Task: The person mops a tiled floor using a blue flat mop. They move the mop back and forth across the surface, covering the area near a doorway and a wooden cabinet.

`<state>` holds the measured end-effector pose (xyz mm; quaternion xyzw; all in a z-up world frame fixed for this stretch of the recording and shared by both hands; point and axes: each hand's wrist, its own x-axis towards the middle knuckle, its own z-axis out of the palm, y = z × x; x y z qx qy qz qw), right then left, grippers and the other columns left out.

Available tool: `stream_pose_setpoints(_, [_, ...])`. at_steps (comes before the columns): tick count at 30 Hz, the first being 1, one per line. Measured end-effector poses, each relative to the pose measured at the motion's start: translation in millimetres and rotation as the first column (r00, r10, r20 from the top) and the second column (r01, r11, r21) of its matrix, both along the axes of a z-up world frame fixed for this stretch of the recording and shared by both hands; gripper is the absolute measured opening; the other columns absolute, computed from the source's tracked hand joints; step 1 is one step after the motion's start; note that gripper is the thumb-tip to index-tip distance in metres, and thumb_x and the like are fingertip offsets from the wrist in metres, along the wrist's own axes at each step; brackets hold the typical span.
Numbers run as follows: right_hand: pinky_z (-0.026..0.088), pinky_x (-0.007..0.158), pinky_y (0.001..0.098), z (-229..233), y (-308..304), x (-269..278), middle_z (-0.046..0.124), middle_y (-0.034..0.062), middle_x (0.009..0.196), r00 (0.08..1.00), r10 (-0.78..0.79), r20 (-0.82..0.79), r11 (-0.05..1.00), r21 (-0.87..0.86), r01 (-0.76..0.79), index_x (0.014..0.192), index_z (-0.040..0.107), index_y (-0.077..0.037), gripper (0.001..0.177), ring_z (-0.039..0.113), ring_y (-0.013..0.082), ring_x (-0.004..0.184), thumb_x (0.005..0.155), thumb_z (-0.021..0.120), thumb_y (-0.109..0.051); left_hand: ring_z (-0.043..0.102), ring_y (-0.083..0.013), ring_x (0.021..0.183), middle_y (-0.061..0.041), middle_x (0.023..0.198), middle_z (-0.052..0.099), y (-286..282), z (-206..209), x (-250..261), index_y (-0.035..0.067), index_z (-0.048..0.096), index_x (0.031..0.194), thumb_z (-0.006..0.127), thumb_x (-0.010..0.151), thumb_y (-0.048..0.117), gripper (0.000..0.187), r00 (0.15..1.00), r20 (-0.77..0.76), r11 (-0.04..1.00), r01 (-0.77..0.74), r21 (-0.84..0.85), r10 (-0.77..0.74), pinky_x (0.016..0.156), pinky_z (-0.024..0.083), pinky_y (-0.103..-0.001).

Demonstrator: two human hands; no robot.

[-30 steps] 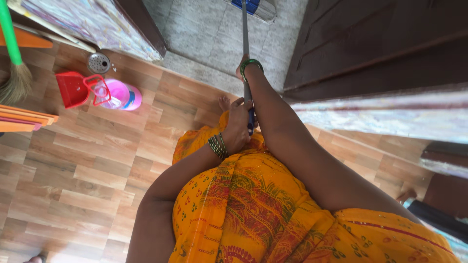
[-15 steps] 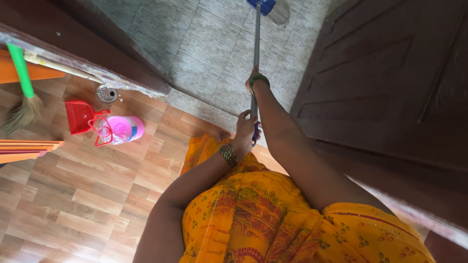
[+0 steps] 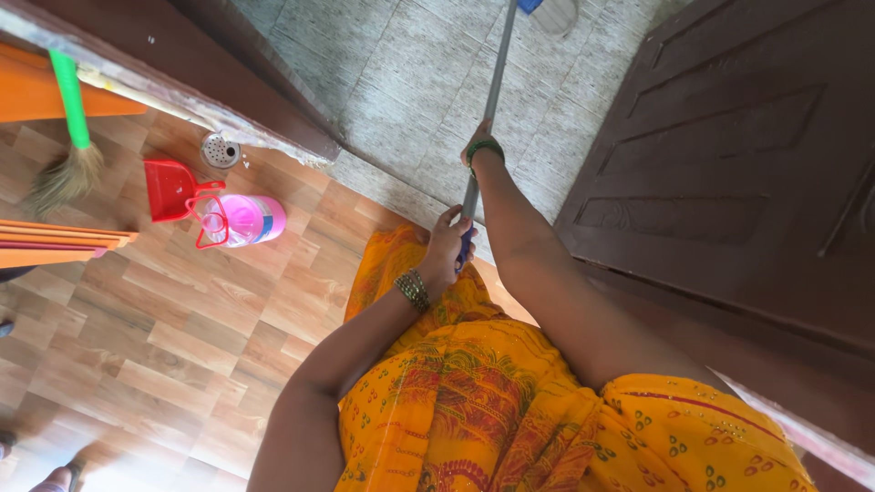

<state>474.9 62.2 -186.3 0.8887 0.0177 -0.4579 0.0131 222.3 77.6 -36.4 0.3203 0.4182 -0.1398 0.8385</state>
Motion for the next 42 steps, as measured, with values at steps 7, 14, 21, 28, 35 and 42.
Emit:
stream_pose_setpoints(7, [0.048,0.1,0.0564,22.4,15.7,-94.7,0.07,0.0237,0.119,0.807,0.58,-0.114,0.788,-0.174,-0.591,0.156,0.004,-0.001,0.083,0.069,0.0334,0.109,0.098,0.058,-0.025,0.052,-0.0147,0.046,-0.01,0.086,0.063,3.6,36.8,-89.4,0.014,0.039,0.152,0.056,0.1,0.017,0.055,0.999,-0.043,0.998,-0.005,0.065,0.008,0.037,0.042,-0.028])
stream_pose_setpoints(14, [0.014,0.117,0.0714,30.9,30.4,-204.5,0.061,0.0144,0.141,0.451,0.794,-0.408,0.352,-0.296,-0.888,0.142,0.054,-0.011,0.06,0.056,0.0273,0.133,0.109,0.018,-0.046,0.053,-0.0144,0.049,-0.008,0.082,0.06,6.5,94.6,-194.2,0.013,0.041,0.148,0.055,0.101,0.019,0.049,0.998,-0.024,0.997,-0.05,0.065,0.051,0.037,0.04,-0.027])
stream_pose_setpoints(21, [0.022,0.113,0.067,27.3,33.3,-265.3,0.062,0.0167,0.138,0.704,0.662,-0.256,0.671,-0.216,-0.709,0.145,0.042,-0.01,0.053,0.058,0.0285,0.13,0.106,0.028,-0.043,0.05,-0.0124,0.052,-0.006,0.077,0.056,19.8,145.7,-265.0,0.014,0.045,0.14,0.052,0.101,0.018,0.039,0.993,-0.011,0.991,-0.121,-0.053,0.121,0.042,0.045,-0.026])
stream_pose_setpoints(28, [0.029,0.108,0.0627,30.1,29.3,-260.3,0.063,0.0191,0.135,0.897,0.42,-0.141,0.892,-0.116,-0.436,0.148,0.029,-0.008,0.056,0.06,0.0297,0.126,0.102,0.038,-0.039,0.053,-0.0145,0.054,-0.007,0.077,0.053,19.7,142.2,-256.1,0.006,0.046,0.128,0.051,0.105,0.017,0.026,0.992,0.022,0.991,-0.12,-0.057,0.121,0.042,0.045,-0.028])
stream_pose_setpoints(35, [0.036,0.104,0.0584,29.2,35.7,-203.3,0.064,0.0215,0.132,0.953,0.291,-0.089,0.952,-0.069,-0.297,0.151,0.016,-0.007,0.068,0.063,0.0309,0.122,0.098,0.048,-0.035,0.053,-0.0146,0.052,-0.006,0.078,0.055,27.3,118.2,-194.1,0.012,0.045,0.13,0.052,0.102,0.019,0.03,0.994,-0.018,0.994,-0.106,-0.009,0.105,0.04,0.044,-0.028])
stream_pose_setpoints(42, [0.043,0.099,0.054,22.2,66.7,-90.8,0.066,0.0238,0.128,0.976,0.214,-0.04,0.976,-0.02,-0.215,0.154,0.004,-0.006,0.085,0.065,0.0321,0.118,0.094,0.058,-0.032,0.054,-0.0167,0.048,-0.01,0.082,0.061,42.2,71.1,-81.9,0.01,0.044,0.14,0.059,0.098,0.014,0.045,0.996,-0.039,0.984,-0.073,0.161,0.08,0.039,0.044,-0.03])
